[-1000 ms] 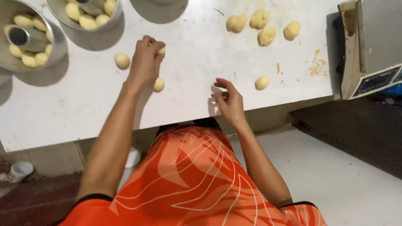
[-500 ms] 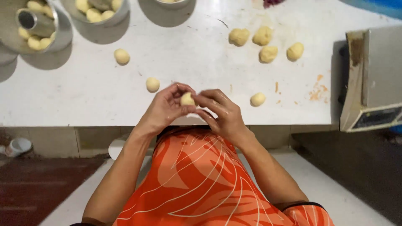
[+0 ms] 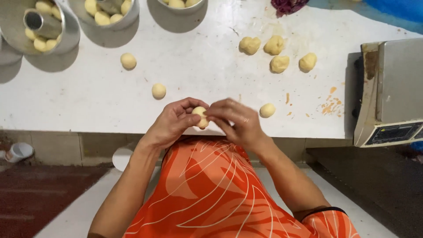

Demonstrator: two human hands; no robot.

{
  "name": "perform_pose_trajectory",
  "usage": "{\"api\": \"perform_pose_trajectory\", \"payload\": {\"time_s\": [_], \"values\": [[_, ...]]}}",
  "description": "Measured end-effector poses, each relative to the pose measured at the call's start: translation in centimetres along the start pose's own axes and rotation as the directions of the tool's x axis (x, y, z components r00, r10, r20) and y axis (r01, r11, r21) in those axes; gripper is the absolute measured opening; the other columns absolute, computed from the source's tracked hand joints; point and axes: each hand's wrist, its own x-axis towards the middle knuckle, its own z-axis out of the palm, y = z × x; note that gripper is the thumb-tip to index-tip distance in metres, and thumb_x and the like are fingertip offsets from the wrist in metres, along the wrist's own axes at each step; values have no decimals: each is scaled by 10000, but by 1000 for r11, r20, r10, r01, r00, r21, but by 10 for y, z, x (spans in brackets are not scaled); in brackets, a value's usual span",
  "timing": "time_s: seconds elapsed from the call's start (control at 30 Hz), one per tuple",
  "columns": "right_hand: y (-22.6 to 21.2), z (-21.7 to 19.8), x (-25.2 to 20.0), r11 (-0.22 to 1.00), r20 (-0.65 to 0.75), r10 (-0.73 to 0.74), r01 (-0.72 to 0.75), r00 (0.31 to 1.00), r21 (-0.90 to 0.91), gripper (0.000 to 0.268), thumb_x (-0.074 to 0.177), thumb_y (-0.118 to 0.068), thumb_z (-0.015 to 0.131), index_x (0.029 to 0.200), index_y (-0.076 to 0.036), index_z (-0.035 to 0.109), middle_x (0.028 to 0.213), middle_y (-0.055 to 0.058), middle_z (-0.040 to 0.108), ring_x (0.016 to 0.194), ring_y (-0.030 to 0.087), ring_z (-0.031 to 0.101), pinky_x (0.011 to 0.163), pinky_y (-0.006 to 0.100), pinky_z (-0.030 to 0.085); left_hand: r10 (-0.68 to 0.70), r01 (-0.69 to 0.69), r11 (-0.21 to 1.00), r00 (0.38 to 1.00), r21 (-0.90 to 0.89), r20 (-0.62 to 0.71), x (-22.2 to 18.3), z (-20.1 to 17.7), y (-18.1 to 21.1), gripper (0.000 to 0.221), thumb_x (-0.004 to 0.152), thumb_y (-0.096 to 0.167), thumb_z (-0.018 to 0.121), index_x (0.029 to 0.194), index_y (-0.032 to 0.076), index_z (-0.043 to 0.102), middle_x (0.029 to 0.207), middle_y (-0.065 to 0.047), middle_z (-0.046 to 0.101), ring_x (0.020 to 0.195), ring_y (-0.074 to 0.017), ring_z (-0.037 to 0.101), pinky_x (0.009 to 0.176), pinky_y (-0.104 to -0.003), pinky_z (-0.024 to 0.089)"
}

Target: Shaping small pieces of dough into balls and placing them into baking tins to prepare for baking.

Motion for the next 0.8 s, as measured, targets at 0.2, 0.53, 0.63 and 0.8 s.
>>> {"api": "perform_pose_trajectory", "payload": {"time_s": [0.2, 0.53, 0.63, 0.8], "values": [[33, 16, -30, 981, -165, 22, -53, 986, -189, 100, 870, -64, 670, 965, -69, 702, 886, 97, 672, 759, 274, 671, 654, 363, 574, -114, 114, 993, 993, 17, 43, 14, 5, -4, 523, 852, 194, 636, 1258, -110, 512, 1036, -167, 652, 885, -182, 660, 792, -313, 580], [83, -54, -138, 722, -511, 650, -666, 562, 186, 389, 868, 77, 479, 1243, 0, 549, 1103, 196, 620, 859, 261, 654, 765, 388, 571, 242, 34, 395, 960, 918, -140, 116, 35, -66, 420, 654, 45, 797, 1022, -80, 637, 1009, -249, 533, 863, -391, 579, 763, -427, 491], [101, -81, -188, 662, -567, 666, -734, 484, 152, 315, 915, 94, 487, 1223, 41, 533, 1034, 219, 626, 840, 271, 644, 733, 379, 572, 127, -310, 390, 951, 867, 282, 140, 74, -156, 359, 779, -22, 688, 1123, -36, 587, 1070, -247, 581, 986, -390, 585, 861, -453, 470], [66, -69, -143, 740, -462, 599, -673, 654, 6, 458, 830, 184, 597, 1268, 139, 475, 1112, 316, 581, 921, 375, 631, 770, 465, 564, 80, -418, 558, 887, 717, 455, 144, 69, -145, 271, 828, 118, 686, 1067, 76, 565, 988, -130, 547, 944, -362, 623, 820, -409, 507]]}}
